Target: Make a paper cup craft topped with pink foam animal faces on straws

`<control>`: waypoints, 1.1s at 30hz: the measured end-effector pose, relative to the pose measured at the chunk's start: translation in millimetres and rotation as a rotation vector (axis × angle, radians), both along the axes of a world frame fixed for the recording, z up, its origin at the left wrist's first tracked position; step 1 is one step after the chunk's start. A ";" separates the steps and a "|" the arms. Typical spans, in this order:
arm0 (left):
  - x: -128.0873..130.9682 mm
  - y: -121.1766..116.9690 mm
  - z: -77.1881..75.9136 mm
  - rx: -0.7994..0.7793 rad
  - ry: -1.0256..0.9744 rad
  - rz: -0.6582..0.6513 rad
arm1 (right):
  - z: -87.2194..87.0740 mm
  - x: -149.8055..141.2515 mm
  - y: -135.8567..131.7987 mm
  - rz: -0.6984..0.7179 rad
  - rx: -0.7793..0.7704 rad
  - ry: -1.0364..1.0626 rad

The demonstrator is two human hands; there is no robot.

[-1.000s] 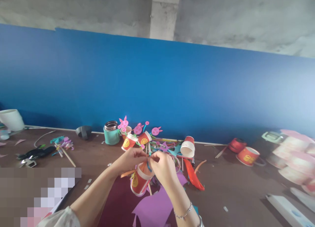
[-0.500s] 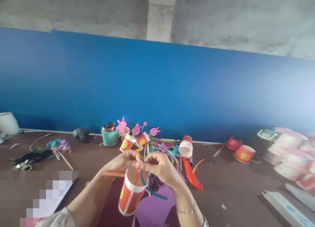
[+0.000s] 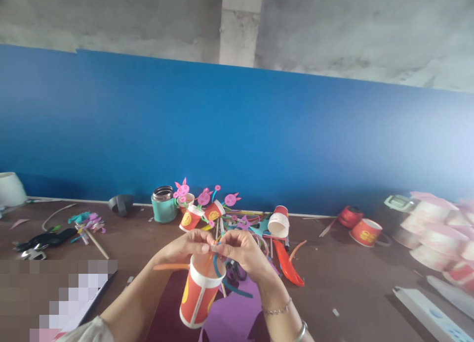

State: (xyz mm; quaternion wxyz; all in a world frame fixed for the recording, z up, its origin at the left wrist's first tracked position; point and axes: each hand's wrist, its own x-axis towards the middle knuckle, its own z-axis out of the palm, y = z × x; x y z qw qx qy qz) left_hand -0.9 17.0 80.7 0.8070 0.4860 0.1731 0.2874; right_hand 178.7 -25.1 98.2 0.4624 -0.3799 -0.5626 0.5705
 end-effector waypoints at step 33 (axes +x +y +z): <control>30.7 -31.2 5.9 1.414 1.040 0.897 | -6.9 -18.6 -1.6 -0.556 0.350 -0.780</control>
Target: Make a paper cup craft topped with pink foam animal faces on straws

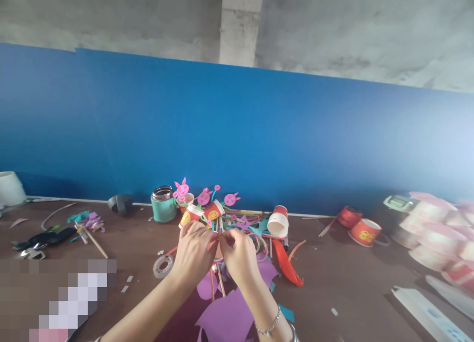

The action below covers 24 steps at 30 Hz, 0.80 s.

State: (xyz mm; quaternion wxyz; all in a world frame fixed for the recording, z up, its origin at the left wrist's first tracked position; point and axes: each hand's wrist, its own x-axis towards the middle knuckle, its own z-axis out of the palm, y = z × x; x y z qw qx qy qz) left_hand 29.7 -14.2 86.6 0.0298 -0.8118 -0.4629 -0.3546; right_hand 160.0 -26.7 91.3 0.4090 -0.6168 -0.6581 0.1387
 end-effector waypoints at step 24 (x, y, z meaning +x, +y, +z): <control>-47.6 42.9 12.1 -0.793 -0.865 -0.277 | -13.5 37.0 19.5 -0.228 -0.329 -0.477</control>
